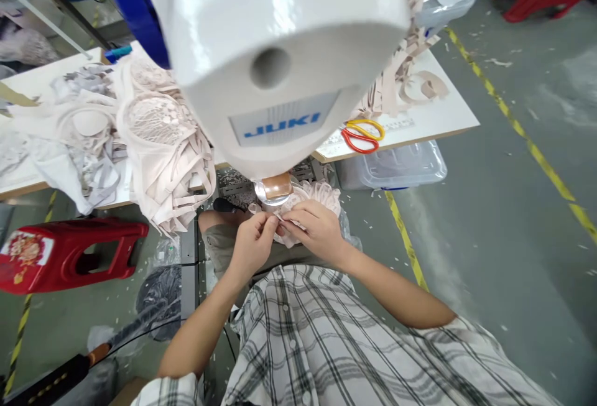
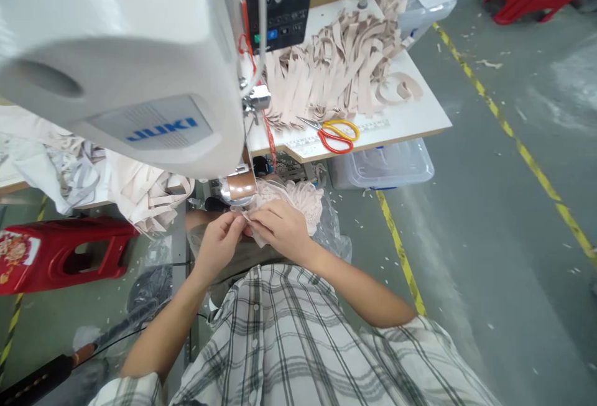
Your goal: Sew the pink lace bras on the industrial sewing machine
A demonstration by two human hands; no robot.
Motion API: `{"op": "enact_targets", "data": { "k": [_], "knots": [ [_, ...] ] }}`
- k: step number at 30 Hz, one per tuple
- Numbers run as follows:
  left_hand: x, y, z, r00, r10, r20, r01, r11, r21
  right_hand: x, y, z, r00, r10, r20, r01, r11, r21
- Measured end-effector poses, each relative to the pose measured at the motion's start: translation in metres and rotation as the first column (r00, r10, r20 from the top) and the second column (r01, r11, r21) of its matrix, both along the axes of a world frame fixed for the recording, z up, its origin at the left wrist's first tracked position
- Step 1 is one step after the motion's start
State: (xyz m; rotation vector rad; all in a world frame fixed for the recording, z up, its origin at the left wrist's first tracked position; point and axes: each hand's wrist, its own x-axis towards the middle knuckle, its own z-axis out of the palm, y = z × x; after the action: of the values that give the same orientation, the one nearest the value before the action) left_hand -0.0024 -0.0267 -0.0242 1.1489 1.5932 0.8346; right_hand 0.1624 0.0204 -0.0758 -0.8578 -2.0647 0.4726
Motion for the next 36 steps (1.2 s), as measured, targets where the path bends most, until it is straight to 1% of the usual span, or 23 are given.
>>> {"op": "enact_targets", "data": {
  "k": [2, 3, 5, 6, 7, 8, 9, 10, 11, 13, 15, 16, 18, 20, 22, 24, 25, 26, 28, 29, 30, 32, 36],
  "knots": [
    [0.000, 0.002, -0.005, 0.996, 0.023, 0.081, -0.020, 0.999, -0.035, -0.002, -0.003, -0.004, 0.999, 0.022, -0.025, -0.022, 1.000, 0.002],
    [-0.001, 0.004, -0.008, 0.990, 0.047, 0.135, -0.038, 0.997, -0.070, -0.001, -0.002, -0.006, 0.997, 0.069, -0.035, -0.070, 0.998, -0.006],
    [-0.003, 0.006, -0.017, 0.958, 0.111, 0.263, -0.070, 0.984, -0.161, 0.008, 0.010, -0.009, 0.983, 0.184, -0.020, -0.184, 0.982, -0.034],
    [-0.004, 0.006, -0.020, 0.934, 0.140, 0.328, -0.078, 0.977, -0.196, 0.016, 0.023, -0.011, 0.982, 0.191, 0.000, -0.190, 0.980, -0.050],
    [-0.006, 0.006, -0.023, 0.912, 0.158, 0.379, -0.080, 0.973, -0.215, 0.026, 0.040, -0.012, 0.990, 0.137, 0.030, -0.135, 0.989, -0.068],
    [-0.009, 0.005, -0.025, 0.897, 0.167, 0.408, -0.082, 0.973, -0.217, 0.039, 0.061, -0.012, 0.996, 0.029, 0.081, -0.023, 0.996, -0.081],
    [-0.012, 0.004, -0.025, 0.891, 0.174, 0.419, -0.093, 0.974, -0.205, 0.053, 0.085, -0.011, 0.980, -0.150, 0.128, 0.162, 0.983, -0.091],
    [-0.014, 0.002, -0.024, 0.891, 0.180, 0.418, -0.109, 0.976, -0.187, 0.066, 0.109, -0.009, 0.937, -0.275, 0.215, 0.301, 0.949, -0.098],
    [-0.017, 0.000, -0.021, 0.892, 0.185, 0.413, -0.124, 0.978, -0.170, 0.079, 0.133, -0.008, 0.882, -0.335, 0.331, 0.382, 0.920, -0.089],
    [-0.021, -0.004, -0.014, 0.893, 0.189, 0.409, -0.139, 0.979, -0.151, 0.099, 0.171, -0.004, 0.750, -0.289, 0.596, 0.405, 0.912, -0.068],
    [-0.024, -0.008, -0.008, 0.894, 0.181, 0.411, -0.128, 0.980, -0.151, 0.110, 0.190, -0.002, 0.639, -0.214, 0.738, 0.365, 0.930, -0.046],
    [-0.025, -0.009, -0.005, 0.892, 0.181, 0.414, -0.125, 0.979, -0.160, 0.113, 0.193, 0.000, 0.611, -0.199, 0.767, 0.346, 0.938, -0.032],
    [-0.027, -0.010, -0.004, 0.880, 0.200, 0.431, -0.129, 0.974, -0.188, 0.118, 0.186, 0.003, 0.595, -0.202, 0.778, 0.331, 0.944, -0.008],
    [-0.029, -0.010, -0.006, 0.851, 0.244, 0.465, -0.156, 0.963, -0.220, 0.121, 0.164, 0.009, 0.615, -0.221, 0.757, 0.359, 0.933, -0.019],
    [-0.030, -0.010, -0.010, 0.816, 0.291, 0.499, -0.181, 0.949, -0.257, 0.124, 0.130, 0.019, 0.679, -0.205, 0.705, 0.405, 0.906, -0.126],
    [-0.030, -0.008, -0.013, 0.791, 0.318, 0.522, -0.189, 0.939, -0.286, 0.124, 0.088, 0.031, 0.774, -0.134, 0.620, 0.394, 0.867, -0.306],
    [-0.029, -0.007, -0.014, 0.788, 0.319, 0.527, -0.185, 0.938, -0.292, 0.122, 0.066, 0.037, 0.818, -0.076, 0.571, 0.350, 0.853, -0.388],
    [-0.029, -0.006, -0.014, 0.789, 0.313, 0.529, -0.177, 0.940, -0.292, 0.118, 0.045, 0.043, 0.851, 0.015, 0.525, 0.261, 0.855, -0.448],
    [-0.027, -0.005, -0.014, 0.802, 0.290, 0.522, -0.156, 0.945, -0.286, 0.106, 0.009, 0.049, 0.873, 0.187, 0.451, 0.066, 0.870, -0.489],
    [-0.027, -0.005, -0.013, 0.814, 0.276, 0.510, -0.146, 0.948, -0.281, 0.099, -0.004, 0.051, 0.870, 0.240, 0.430, -0.004, 0.877, -0.481],
    [-0.026, -0.004, -0.013, 0.828, 0.264, 0.495, -0.137, 0.951, -0.279, 0.093, -0.013, 0.051, 0.869, 0.261, 0.420, -0.044, 0.886, -0.461],
    [-0.024, -0.005, -0.011, 0.855, 0.241, 0.459, -0.120, 0.953, -0.277, 0.081, -0.022, 0.048, 0.876, 0.247, 0.414, -0.062, 0.909, -0.411],
    [-0.021, -0.007, -0.007, 0.889, 0.204, 0.409, -0.101, 0.960, -0.259, 0.066, -0.016, 0.041, 0.889, 0.239, 0.390, -0.082, 0.922, -0.378]
  ]
}}
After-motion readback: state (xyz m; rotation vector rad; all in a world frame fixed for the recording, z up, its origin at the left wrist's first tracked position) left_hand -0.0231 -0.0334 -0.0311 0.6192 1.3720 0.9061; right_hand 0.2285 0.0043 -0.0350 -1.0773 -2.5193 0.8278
